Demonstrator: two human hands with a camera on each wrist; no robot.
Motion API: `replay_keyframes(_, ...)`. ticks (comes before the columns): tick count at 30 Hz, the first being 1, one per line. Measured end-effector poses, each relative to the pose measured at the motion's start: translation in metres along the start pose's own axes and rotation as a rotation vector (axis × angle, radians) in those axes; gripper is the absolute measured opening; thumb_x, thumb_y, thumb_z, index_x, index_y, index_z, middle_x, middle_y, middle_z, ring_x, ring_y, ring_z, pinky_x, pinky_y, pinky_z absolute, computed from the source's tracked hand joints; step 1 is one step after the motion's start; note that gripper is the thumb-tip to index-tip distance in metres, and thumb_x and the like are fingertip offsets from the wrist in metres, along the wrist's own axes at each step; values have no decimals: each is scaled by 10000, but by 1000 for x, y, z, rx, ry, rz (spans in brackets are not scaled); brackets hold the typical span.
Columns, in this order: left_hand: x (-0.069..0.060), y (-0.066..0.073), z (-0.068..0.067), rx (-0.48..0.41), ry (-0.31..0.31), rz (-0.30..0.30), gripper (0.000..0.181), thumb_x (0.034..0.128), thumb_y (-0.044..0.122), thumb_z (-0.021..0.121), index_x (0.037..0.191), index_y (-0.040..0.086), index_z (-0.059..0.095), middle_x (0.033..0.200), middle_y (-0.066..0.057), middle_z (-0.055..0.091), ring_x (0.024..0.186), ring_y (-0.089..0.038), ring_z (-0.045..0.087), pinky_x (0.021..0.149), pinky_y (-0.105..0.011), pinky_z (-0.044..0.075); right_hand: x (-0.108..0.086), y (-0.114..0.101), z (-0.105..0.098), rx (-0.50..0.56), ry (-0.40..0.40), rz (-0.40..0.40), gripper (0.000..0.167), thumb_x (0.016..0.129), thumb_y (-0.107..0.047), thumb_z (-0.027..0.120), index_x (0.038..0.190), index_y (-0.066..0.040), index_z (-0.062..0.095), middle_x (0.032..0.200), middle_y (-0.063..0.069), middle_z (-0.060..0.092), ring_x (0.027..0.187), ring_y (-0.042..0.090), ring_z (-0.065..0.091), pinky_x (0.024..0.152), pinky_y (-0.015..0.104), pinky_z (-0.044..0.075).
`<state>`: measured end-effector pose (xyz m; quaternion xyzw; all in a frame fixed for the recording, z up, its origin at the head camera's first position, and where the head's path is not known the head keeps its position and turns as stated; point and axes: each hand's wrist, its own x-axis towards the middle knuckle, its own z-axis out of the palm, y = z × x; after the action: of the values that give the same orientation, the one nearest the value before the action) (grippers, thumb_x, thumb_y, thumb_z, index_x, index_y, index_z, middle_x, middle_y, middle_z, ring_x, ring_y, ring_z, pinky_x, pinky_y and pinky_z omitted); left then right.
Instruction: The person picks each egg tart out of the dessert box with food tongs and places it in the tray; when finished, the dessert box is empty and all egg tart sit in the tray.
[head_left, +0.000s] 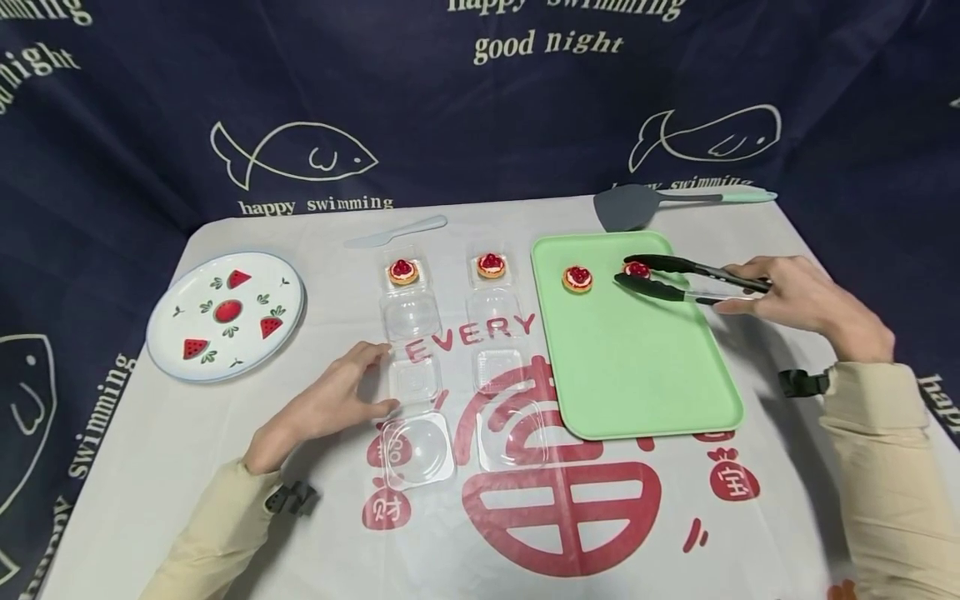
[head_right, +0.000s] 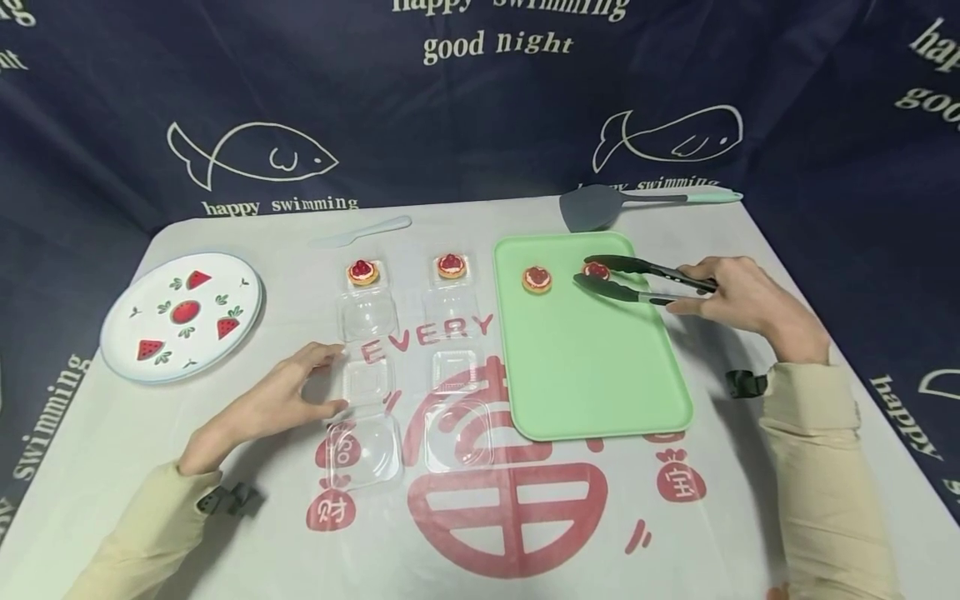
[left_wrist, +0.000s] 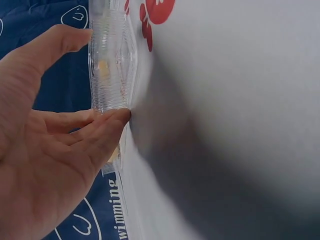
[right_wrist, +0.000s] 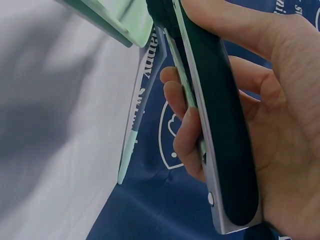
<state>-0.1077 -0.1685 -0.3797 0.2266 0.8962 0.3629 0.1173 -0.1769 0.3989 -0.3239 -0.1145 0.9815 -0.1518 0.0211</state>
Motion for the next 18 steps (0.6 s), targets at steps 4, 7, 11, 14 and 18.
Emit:
replay_keyframes(4, -1, -1, 1, -5, -4, 8, 717, 777, 108, 792, 1342, -141, 427, 1254, -256, 529, 1166, -426, 536, 1014, -549, 445, -1, 0, 2, 7, 3, -3, 588, 748, -270, 843, 1218, 32, 659, 1160, 234, 667, 887, 189, 547, 670, 64, 296)
replay_keyframes(7, -1, -1, 2, -11, -13, 8, 719, 784, 101, 783, 1355, -134, 414, 1262, -254, 522, 1173, -419, 530, 1021, -554, 435, -2, 0, 2, 24, -14, 15, 628, 754, -286, 839, 1247, 43, 633, 1196, 270, 638, 966, 275, 558, 707, 107, 330)
replay_keyframes(11, -2, -2, 1, -22, -36, -9, 752, 808, 129, 771, 1396, -113, 370, 1301, -259, 504, 1213, -421, 508, 1051, -560, 405, -5, -1, -1, 51, -36, 66, 694, 761, -323, 829, 1290, 57, 590, 1252, 325, 578, 1166, 406, 511, 848, 323, 387)
replay_keyframes(14, -3, -3, 0, -42, -43, -32, 778, 835, 177, 763, 1419, -95, 328, 1315, -266, 499, 1244, -420, 486, 1072, -559, 381, -8, -1, -5, 65, -33, 89, 718, 764, -354, 823, 1305, 49, 578, 1260, 336, 566, 1222, 436, 468, 854, 357, 360)
replay_keyframes(18, -3, -4, -4, -57, -13, -40, 717, 864, 204, 742, 1381, -94, 344, 1256, -259, 528, 1213, -400, 503, 1061, -551, 388, -13, 0, -11, 65, -21, 117, 741, 764, -408, 816, 1330, 6, 575, 1269, 310, 576, 1169, 392, 492, 737, 195, 305)
